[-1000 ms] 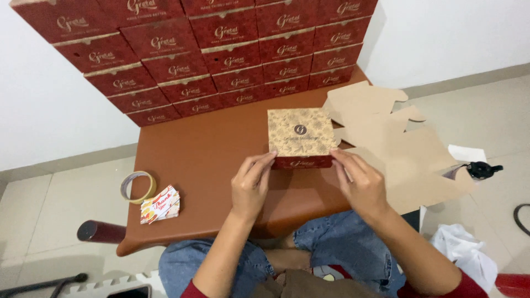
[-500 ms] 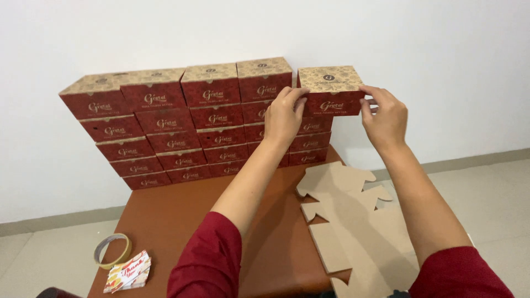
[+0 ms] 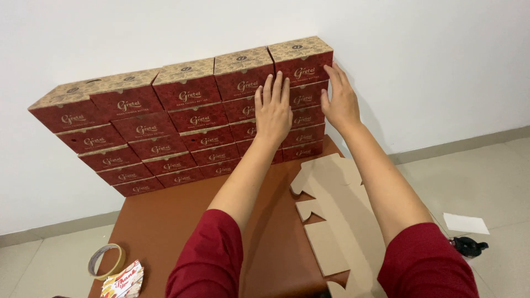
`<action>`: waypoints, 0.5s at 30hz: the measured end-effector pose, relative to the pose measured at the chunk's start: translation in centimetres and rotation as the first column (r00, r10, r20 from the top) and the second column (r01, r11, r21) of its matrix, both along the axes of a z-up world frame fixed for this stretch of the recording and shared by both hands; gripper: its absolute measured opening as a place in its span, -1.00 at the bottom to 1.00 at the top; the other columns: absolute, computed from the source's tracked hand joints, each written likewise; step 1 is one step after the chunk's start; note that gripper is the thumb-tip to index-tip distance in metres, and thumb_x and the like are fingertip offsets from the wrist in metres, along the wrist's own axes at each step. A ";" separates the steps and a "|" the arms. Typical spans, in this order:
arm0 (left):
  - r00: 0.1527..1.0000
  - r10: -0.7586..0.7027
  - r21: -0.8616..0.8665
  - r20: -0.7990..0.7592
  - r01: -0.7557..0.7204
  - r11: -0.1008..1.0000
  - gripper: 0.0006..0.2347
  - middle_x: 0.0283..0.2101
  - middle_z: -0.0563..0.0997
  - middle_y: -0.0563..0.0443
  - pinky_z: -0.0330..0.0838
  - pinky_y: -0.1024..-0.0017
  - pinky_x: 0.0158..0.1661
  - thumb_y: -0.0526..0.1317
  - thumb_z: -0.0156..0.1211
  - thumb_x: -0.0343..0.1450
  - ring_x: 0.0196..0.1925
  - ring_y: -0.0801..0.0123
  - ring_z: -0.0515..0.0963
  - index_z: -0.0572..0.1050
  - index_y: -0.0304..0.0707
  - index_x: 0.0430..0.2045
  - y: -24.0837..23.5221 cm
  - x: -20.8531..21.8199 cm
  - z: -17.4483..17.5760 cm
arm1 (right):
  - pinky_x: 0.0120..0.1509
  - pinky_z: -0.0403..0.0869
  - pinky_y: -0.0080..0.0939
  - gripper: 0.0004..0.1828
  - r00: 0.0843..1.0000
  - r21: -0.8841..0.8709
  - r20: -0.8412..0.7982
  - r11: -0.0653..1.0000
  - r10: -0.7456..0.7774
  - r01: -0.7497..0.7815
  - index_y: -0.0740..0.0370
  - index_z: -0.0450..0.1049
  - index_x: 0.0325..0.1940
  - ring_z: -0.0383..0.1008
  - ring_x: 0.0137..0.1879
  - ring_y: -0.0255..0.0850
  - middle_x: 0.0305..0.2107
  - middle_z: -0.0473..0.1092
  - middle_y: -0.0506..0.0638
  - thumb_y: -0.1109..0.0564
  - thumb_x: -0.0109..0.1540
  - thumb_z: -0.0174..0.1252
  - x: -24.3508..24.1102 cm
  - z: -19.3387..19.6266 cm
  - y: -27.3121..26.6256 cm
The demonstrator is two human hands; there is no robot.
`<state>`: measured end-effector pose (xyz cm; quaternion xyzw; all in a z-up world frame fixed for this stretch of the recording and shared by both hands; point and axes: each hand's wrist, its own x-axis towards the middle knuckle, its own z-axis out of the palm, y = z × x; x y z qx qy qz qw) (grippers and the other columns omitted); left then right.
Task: The person assembles flat cardboard pieces into small boxes by folding the sides and tucking the flaps. They place a small wrapped item inside each box, close the lid, and stack the finished boxes against a wall.
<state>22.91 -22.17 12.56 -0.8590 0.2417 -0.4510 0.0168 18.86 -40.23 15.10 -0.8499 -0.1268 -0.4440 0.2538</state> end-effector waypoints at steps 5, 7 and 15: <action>0.996 0.013 0.017 -0.089 -0.012 1.000 -0.41 0.46 0.11 -0.23 -0.23 -0.05 0.39 -0.18 0.28 0.39 0.52 -0.02 -0.07 0.26 -0.32 0.33 -0.3 -0.2 0.2 | 0.46 0.28 0.12 -0.37 0.997 -0.025 -0.071 0.999 -0.035 0.033 0.29 0.19 0.46 0.19 0.43 0.22 0.31 0.16 0.40 0.37 0.28 0.09 1.2 -1.1 -0.8; 0.995 0.028 0.014 -0.094 -0.027 1.000 -0.41 0.46 0.11 -0.23 -0.25 -0.07 0.39 -0.17 0.28 0.38 0.52 -0.02 -0.08 0.27 -0.32 0.33 0.0 -1.0 0.2 | 0.47 0.26 0.13 -0.35 0.996 -0.047 -0.084 0.999 -0.030 0.026 0.29 0.18 0.48 0.19 0.44 0.23 0.32 0.16 0.41 0.37 0.29 0.10 0.3 -1.0 -0.9; 0.846 -0.375 -0.103 -0.380 0.364 0.926 -0.53 0.30 0.28 -0.20 0.04 -0.01 0.31 -0.17 0.27 0.31 0.48 -0.07 0.07 0.40 -0.19 0.13 8.3 -15.2 -5.3 | 0.38 0.32 0.25 -0.30 0.875 -0.295 -0.478 0.952 -0.079 -0.076 0.08 0.21 0.46 0.25 0.38 0.30 0.34 0.12 0.31 0.08 0.22 0.17 -13.9 -5.8 1.4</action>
